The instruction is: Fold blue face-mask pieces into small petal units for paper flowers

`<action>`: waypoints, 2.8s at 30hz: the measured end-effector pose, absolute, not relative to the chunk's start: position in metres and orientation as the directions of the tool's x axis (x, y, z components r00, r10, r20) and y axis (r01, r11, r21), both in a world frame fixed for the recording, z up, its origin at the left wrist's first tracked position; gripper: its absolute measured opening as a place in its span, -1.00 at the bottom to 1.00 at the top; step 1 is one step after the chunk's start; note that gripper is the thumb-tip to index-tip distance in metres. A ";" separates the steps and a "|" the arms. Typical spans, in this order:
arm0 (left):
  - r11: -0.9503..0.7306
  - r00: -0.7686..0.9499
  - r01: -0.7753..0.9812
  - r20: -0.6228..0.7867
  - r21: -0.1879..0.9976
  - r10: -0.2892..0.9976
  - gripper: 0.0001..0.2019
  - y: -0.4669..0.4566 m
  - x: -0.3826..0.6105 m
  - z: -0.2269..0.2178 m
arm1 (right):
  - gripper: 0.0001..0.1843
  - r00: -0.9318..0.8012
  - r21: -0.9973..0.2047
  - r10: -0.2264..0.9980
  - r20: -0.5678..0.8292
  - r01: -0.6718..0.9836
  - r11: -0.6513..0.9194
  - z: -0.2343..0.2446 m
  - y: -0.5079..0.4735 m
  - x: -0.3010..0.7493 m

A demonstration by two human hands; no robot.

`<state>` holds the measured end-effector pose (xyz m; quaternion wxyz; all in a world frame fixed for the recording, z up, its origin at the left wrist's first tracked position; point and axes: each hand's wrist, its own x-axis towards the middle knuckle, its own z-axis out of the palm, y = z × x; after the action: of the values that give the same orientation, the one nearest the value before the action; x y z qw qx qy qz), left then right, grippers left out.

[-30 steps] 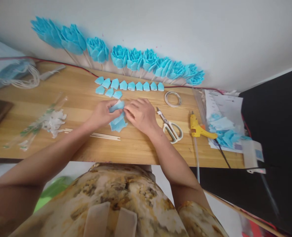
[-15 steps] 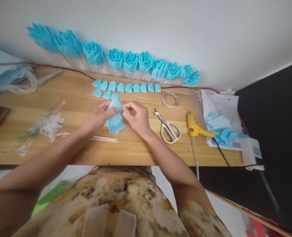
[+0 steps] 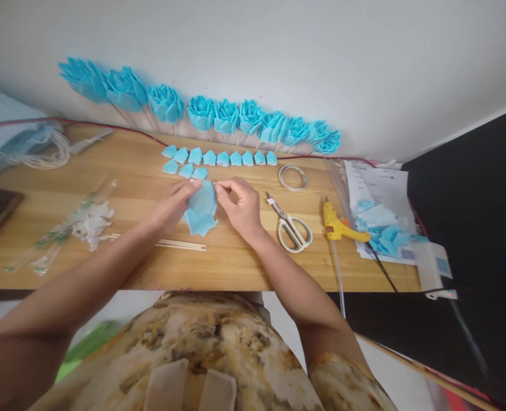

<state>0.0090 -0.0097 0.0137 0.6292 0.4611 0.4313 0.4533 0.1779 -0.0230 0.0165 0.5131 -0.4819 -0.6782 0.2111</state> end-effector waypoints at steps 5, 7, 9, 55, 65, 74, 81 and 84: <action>0.080 0.248 -0.061 -0.063 0.995 0.967 -0.60 -0.011 0.008 0.021 | -0.82 -0.115 -0.574 0.759 0.641 0.586 0.573 0.017 -0.025 0.175; 0.066 0.251 -0.075 -0.045 0.995 0.967 -0.63 -0.011 0.008 0.021 | -0.82 -0.101 -0.587 0.771 0.628 0.589 0.556 0.016 -0.026 0.174; 0.064 0.243 -0.082 -0.042 0.995 0.969 -0.65 -0.011 0.009 0.020 | -0.82 -0.069 -0.639 0.803 0.592 0.568 0.519 0.017 -0.027 0.173; -0.192 0.128 0.160 0.173 0.968 0.977 -0.76 -0.015 0.010 0.024 | -0.74 0.014 -0.995 0.995 0.095 -0.010 0.096 0.014 -0.015 0.178; -0.160 0.203 0.073 0.143 0.984 0.969 -0.85 -0.010 0.007 0.018 | -0.66 -0.116 -0.975 0.979 0.165 0.133 0.180 0.015 -0.018 0.181; -0.580 0.285 0.495 0.509 0.647 0.812 -0.82 -0.014 0.006 0.017 | -0.77 -0.002 -0.990 0.995 0.095 0.103 0.095 0.018 -0.021 0.174; -0.756 0.383 0.574 0.714 0.314 0.587 -0.77 -0.012 0.003 0.009 | -0.82 -0.008 -0.971 0.995 -0.102 -0.215 -0.101 0.015 -0.021 0.169; -0.778 0.419 0.584 0.735 0.231 0.533 -0.74 -0.011 0.002 0.009 | -0.82 -0.018 -0.956 0.991 -0.132 -0.263 -0.132 0.011 -0.019 0.169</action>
<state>0.0023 -0.0115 0.0088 -0.0300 0.8418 0.3316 0.4249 0.1687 -0.0195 0.0113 0.5275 -0.4612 -0.3949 0.5943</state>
